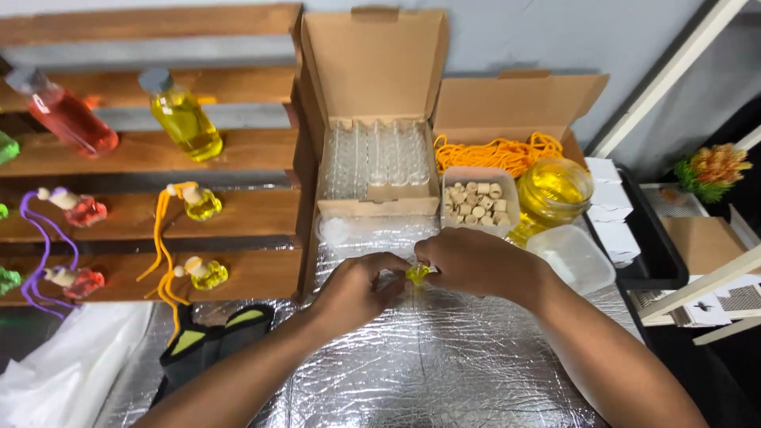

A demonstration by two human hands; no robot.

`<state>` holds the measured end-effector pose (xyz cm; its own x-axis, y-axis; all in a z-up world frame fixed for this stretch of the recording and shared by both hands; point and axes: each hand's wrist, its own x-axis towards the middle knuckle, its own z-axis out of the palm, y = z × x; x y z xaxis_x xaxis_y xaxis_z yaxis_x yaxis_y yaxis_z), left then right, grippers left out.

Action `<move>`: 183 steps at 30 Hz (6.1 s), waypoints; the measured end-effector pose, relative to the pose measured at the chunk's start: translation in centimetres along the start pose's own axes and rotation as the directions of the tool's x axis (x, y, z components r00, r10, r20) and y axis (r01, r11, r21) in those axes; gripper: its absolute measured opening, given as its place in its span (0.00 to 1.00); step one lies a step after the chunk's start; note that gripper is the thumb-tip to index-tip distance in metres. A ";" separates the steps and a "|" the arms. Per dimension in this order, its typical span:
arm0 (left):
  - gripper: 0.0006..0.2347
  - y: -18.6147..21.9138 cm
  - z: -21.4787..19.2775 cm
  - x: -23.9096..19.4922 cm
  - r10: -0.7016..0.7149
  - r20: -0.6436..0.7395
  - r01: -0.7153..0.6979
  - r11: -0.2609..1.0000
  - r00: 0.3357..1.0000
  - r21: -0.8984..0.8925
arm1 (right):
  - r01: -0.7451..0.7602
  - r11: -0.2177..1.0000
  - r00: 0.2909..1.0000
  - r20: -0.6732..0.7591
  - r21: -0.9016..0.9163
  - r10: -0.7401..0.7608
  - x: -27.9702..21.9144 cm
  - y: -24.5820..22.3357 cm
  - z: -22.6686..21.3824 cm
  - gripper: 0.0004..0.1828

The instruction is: Assembling a decorative perfume bottle cap by threading a string through a wooden bead and attaching it to the cap.

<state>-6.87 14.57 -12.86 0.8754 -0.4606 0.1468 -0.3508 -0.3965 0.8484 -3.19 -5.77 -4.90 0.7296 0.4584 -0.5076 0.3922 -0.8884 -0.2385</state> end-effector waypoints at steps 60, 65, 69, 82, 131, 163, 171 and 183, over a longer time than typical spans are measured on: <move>0.10 -2.5 0.5 0.3 -0.065 0.103 0.039 0.972 0.993 0.232 | 0.360 0.814 0.833 -0.236 -0.455 -0.500 16.4 -5.9 0.3 0.06; 0.10 -2.4 0.2 0.4 -0.060 0.110 0.036 0.978 0.992 0.207 | 0.439 0.834 0.793 -0.293 -0.334 -0.535 13.9 -5.5 -1.2 0.03; 0.11 -2.0 0.0 0.5 -0.062 0.107 0.039 0.978 0.992 0.207 | 0.585 0.811 0.744 -0.389 -0.013 -0.544 5.6 -6.8 -4.4 0.04; 0.11 -1.8 0.9 0.9 -0.115 0.094 0.096 0.977 0.989 0.191 | 0.431 0.901 0.562 -0.795 0.046 -0.228 0.9 2.4 8.5 0.08; 0.09 -3.1 1.3 1.3 0.096 -0.024 -0.089 0.976 0.995 0.197 | 0.676 0.735 0.361 -0.842 -0.059 -0.400 0.3 2.4 6.4 0.14; 0.06 -2.4 1.2 1.2 0.152 -0.060 -0.159 0.977 0.987 -0.144 | 0.543 0.713 0.747 -0.644 0.444 -0.167 1.3 3.3 10.0 0.32; 0.05 -1.5 1.3 0.5 0.221 0.019 -0.213 0.957 0.975 -0.198 | 0.687 0.683 0.589 -0.741 0.248 -0.323 1.0 5.0 9.7 0.33; 0.06 -1.6 1.6 0.3 0.246 -0.027 -0.247 0.955 0.969 -0.162 | 0.678 0.716 0.579 -0.722 0.168 -0.379 0.6 5.5 10.4 0.36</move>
<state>-6.57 13.78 -15.05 0.7706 -0.5227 0.3647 -0.4978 -0.1361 0.8566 -6.39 -10.67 -15.14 0.6781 0.6206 0.3938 0.6811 -0.3293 -0.6540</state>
